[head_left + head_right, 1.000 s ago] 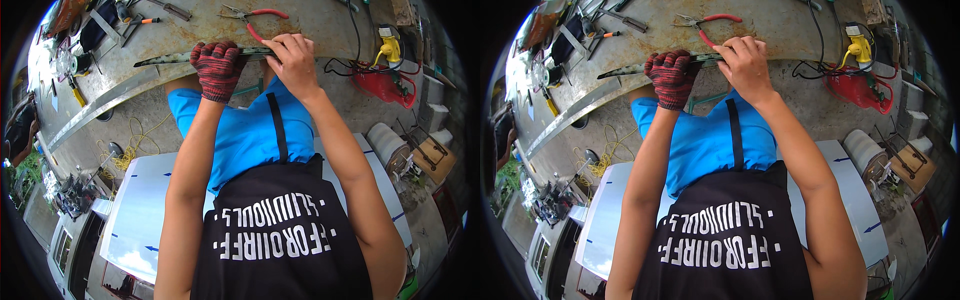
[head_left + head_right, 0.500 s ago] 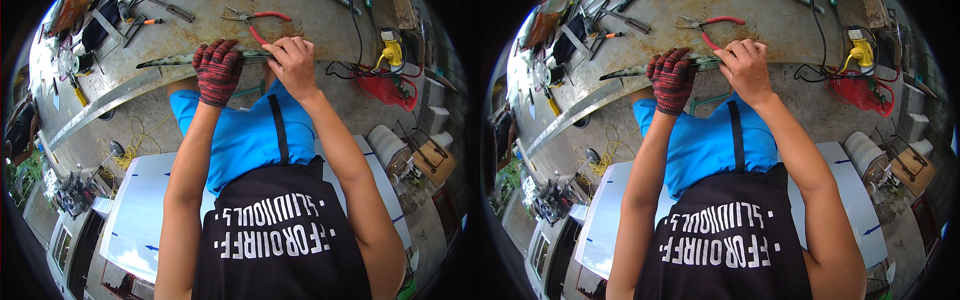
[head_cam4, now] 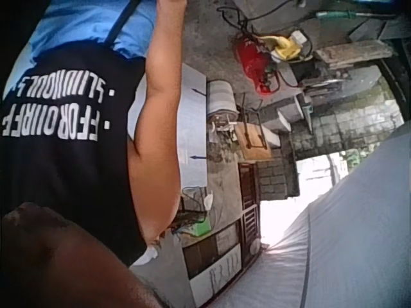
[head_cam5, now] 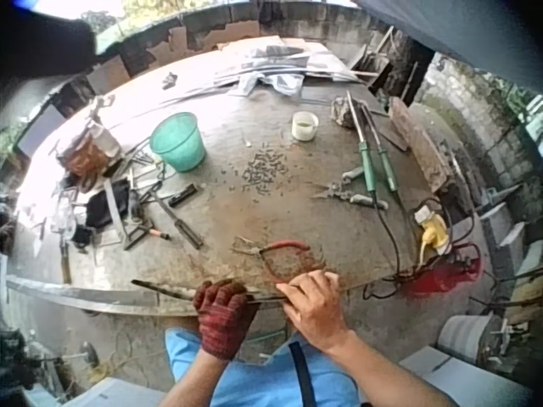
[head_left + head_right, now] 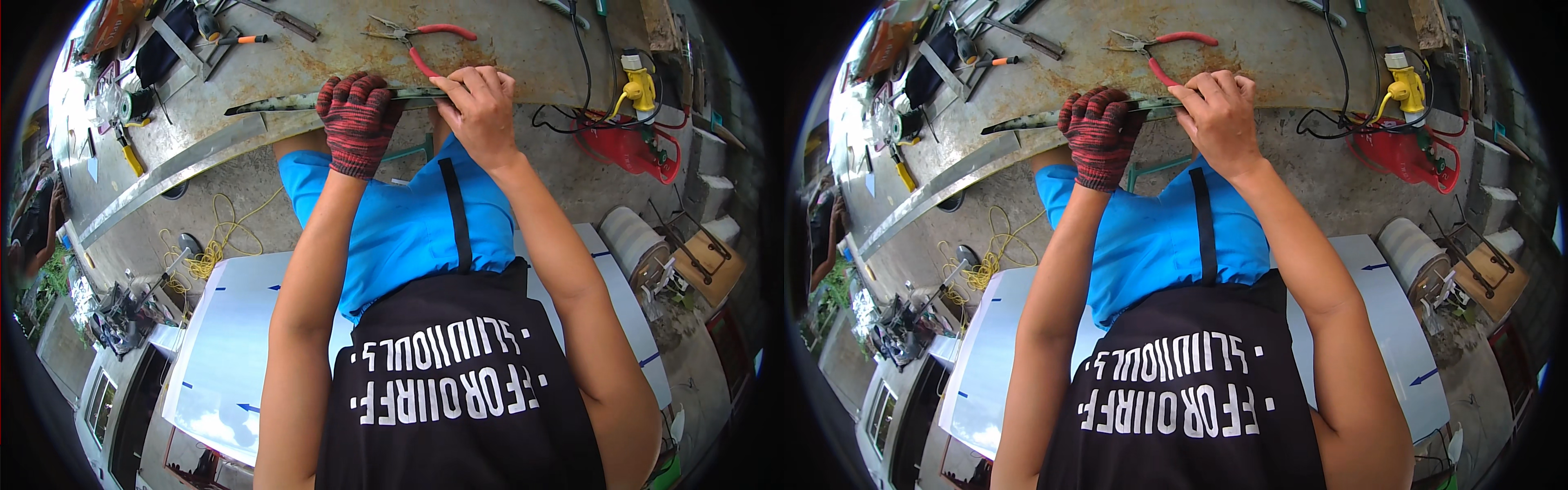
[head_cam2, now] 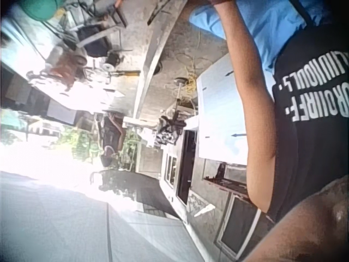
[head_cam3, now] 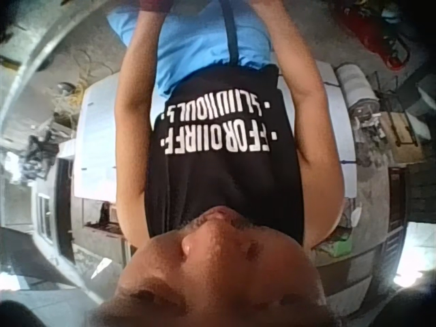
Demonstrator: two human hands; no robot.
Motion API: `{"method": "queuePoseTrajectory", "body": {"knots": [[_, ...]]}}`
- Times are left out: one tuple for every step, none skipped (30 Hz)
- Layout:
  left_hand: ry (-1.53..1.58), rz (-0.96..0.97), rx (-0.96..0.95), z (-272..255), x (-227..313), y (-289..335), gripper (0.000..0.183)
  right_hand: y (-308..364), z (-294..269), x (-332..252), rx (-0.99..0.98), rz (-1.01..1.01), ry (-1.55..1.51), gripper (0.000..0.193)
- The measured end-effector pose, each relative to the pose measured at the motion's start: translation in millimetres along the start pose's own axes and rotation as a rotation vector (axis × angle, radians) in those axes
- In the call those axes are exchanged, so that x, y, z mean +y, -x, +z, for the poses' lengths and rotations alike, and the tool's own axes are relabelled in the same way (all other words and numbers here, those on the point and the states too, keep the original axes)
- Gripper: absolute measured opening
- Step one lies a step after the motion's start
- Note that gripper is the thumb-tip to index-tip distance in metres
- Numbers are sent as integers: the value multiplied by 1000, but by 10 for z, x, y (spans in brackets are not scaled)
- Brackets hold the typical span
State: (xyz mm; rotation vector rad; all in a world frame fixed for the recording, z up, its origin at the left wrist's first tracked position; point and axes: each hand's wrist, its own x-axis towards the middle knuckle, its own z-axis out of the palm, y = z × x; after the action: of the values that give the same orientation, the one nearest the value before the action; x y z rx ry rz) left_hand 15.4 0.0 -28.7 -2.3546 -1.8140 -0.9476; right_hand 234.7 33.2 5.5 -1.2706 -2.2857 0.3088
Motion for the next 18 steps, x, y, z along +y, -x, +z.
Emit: {"method": "queuePoseTrajectory", "body": {"knots": [[-5, 5, 8, 7, -8, -7, 31, -15, -6, 0, -8, 6, -4, 41], [-9, 0, 5, 8, -3, -4, 31, -28, -21, 0, -16, 13, -8, 44], [-13, -5, 2, 8, 8, 0, 32, -29, -49, -11, -7, 8, -6, 44], [-25, -11, 5, -13, -3, 13, 34, -43, -66, -57, -4, 30, -44, 47], [-26, -4, 18, -8, 5, 8, 34, -42, -125, -79, -2, 55, -68, 51], [-19, -7, 19, 0, 8, 0, 34, -26, -170, -75, 6, 64, -51, 56], [-14, -11, 12, -1, 16, -5, 34, -8, -210, -64, 13, 60, -50, 56], [-16, -16, 7, -6, 24, -6, 34, 6, -249, -50, 42, 86, -57, 55], [-18, -11, 13, -8, 26, -11, 34, 19, -292, -35, 70, 112, -66, 55], [-23, -19, 8, -10, 29, -8, 34, 42, -343, -20, 63, 138, -38, 51], [-29, -26, 3, -11, 30, -6, 35, 57, -383, 1, 68, 135, -37, 51], [-40, -30, 3, -10, 28, -6, 35, 67, -416, 24, 72, 147, -26, 49], [-38, -27, 6, -10, 33, -5, 35, 86, -446, 40, 76, 162, -13, 47], [-43, -29, -3, -13, 36, -4, 35, 94, -477, 42, 68, 181, -12, 44], [-48, -32, -11, -14, 35, -6, 35, 106, -490, 48, 72, 181, -10, 44], [-54, -29, -9, -18, 43, -16, 35, 123, -512, 51, 58, 184, -2, 44], [-53, -27, -7, -24, 52, -25, 35, 137, -526, 51, 45, 188, 6, 44], [-46, -33, -20, -32, 61, -34, 34, 148, -531, 51, 43, 184, 5, 42]]}}
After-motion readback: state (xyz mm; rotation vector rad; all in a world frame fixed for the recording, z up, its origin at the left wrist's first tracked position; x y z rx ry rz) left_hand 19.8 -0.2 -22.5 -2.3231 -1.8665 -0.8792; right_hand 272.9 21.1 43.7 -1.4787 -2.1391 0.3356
